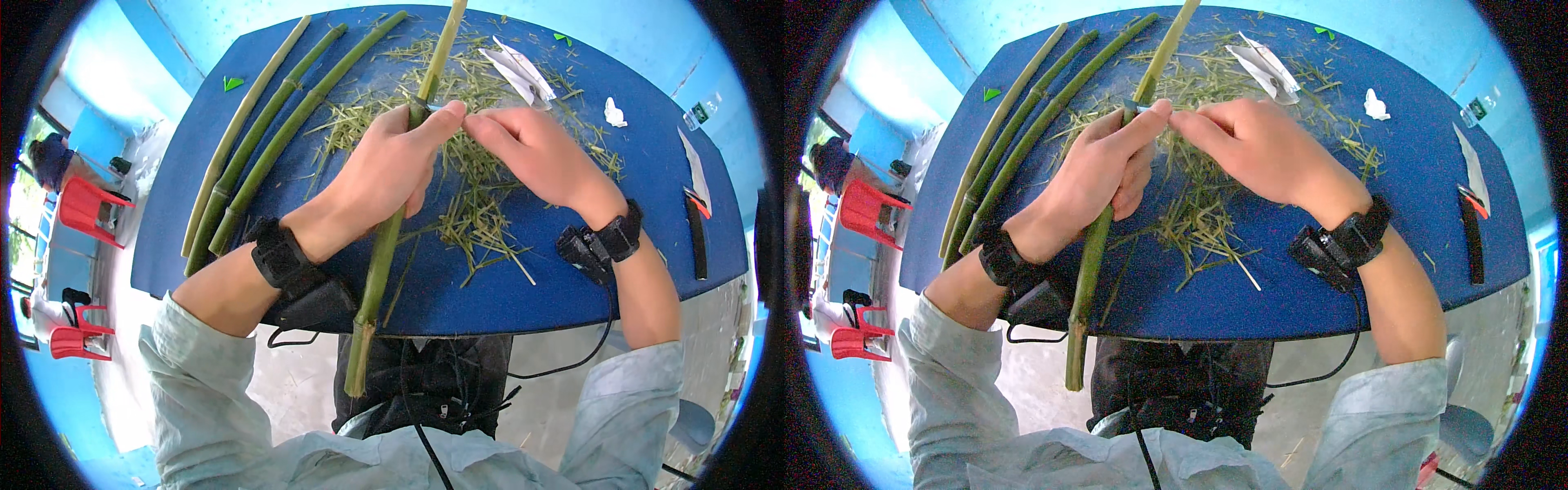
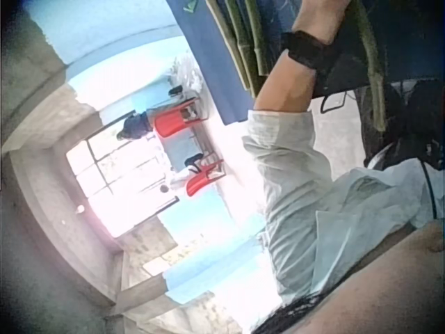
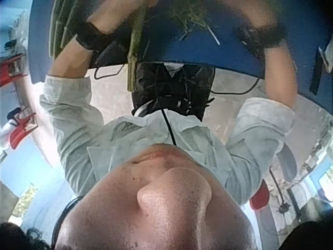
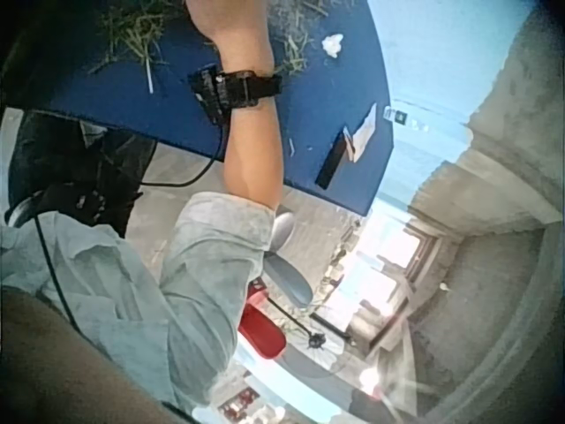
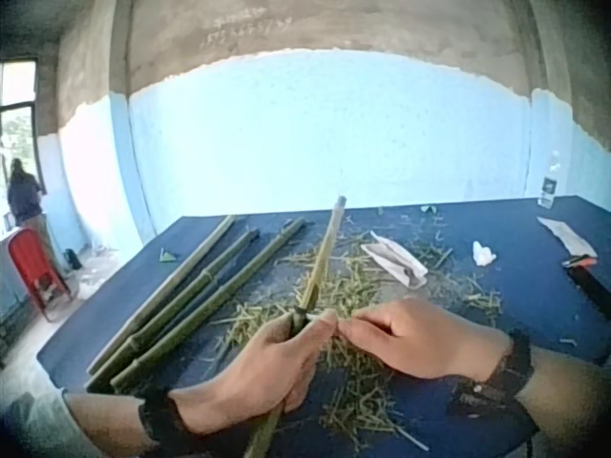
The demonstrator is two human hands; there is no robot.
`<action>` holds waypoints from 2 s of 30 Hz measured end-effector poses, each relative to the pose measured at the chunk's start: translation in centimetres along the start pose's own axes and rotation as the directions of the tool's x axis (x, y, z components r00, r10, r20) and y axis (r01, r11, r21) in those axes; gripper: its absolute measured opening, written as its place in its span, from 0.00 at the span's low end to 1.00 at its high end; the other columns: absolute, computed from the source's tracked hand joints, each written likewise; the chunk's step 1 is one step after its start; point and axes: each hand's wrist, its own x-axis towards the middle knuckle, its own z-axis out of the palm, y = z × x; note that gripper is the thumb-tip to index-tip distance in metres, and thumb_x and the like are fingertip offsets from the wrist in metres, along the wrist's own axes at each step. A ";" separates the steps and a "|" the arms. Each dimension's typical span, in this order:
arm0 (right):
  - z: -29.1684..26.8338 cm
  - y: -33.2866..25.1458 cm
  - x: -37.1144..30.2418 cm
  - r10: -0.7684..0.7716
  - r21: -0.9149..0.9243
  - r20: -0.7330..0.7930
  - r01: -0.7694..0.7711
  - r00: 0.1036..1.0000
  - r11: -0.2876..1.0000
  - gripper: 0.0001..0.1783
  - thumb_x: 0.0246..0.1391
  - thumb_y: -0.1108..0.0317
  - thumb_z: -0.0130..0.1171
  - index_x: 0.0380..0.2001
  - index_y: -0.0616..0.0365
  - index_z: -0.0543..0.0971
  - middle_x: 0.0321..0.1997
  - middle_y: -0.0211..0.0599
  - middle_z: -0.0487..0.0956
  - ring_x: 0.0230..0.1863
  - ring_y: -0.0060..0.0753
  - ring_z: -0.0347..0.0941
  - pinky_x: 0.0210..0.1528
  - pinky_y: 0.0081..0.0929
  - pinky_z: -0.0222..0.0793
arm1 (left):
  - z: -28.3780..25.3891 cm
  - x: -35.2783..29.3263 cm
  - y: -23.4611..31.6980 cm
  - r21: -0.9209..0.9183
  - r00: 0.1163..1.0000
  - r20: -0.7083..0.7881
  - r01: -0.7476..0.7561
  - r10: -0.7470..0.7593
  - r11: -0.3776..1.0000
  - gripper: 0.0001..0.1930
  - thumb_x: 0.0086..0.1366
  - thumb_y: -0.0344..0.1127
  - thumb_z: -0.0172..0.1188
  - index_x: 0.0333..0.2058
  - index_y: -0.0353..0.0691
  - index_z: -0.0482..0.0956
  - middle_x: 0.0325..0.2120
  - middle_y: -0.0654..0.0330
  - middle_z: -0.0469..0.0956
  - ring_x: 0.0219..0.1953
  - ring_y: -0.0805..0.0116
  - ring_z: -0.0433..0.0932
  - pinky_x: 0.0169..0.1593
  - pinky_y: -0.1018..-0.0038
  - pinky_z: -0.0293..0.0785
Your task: The recorder is using a utility knife to shave thin strips from a bamboo stalk on a table.
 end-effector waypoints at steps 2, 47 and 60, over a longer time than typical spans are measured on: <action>0.0 -0.1 -0.2 0.000 0.035 0.010 0.000 1.000 0.999 0.31 0.75 0.46 0.52 0.32 0.67 0.80 0.17 0.39 0.67 0.21 0.28 0.61 0.27 0.38 0.58 | 0.3 -0.2 0.3 -0.027 1.000 0.004 -0.004 0.004 1.000 0.28 0.79 0.57 0.55 0.22 0.48 0.62 0.11 0.69 0.61 0.09 0.75 0.62 0.16 0.75 0.60; 0.3 -0.8 0.6 -0.086 -0.352 -0.134 0.034 0.987 0.935 0.27 0.73 0.43 0.53 0.32 0.56 0.82 0.25 0.53 0.81 0.32 0.63 0.80 0.34 0.54 0.72 | 0.2 -0.2 1.2 -0.089 0.991 -0.034 0.124 -0.128 0.988 0.29 0.80 0.58 0.51 0.21 0.46 0.66 0.11 0.65 0.63 0.13 0.71 0.64 0.20 0.71 0.60; 0.3 -0.1 0.9 -0.049 -0.365 -0.290 -0.063 0.956 0.929 0.28 0.72 0.40 0.53 0.37 0.54 0.86 0.28 0.50 0.83 0.33 0.60 0.82 0.34 0.51 0.75 | 1.4 -0.2 1.7 -0.069 0.985 -0.103 0.131 -0.138 0.989 0.32 0.81 0.61 0.48 0.17 0.51 0.60 0.09 0.69 0.59 0.10 0.75 0.60 0.17 0.74 0.57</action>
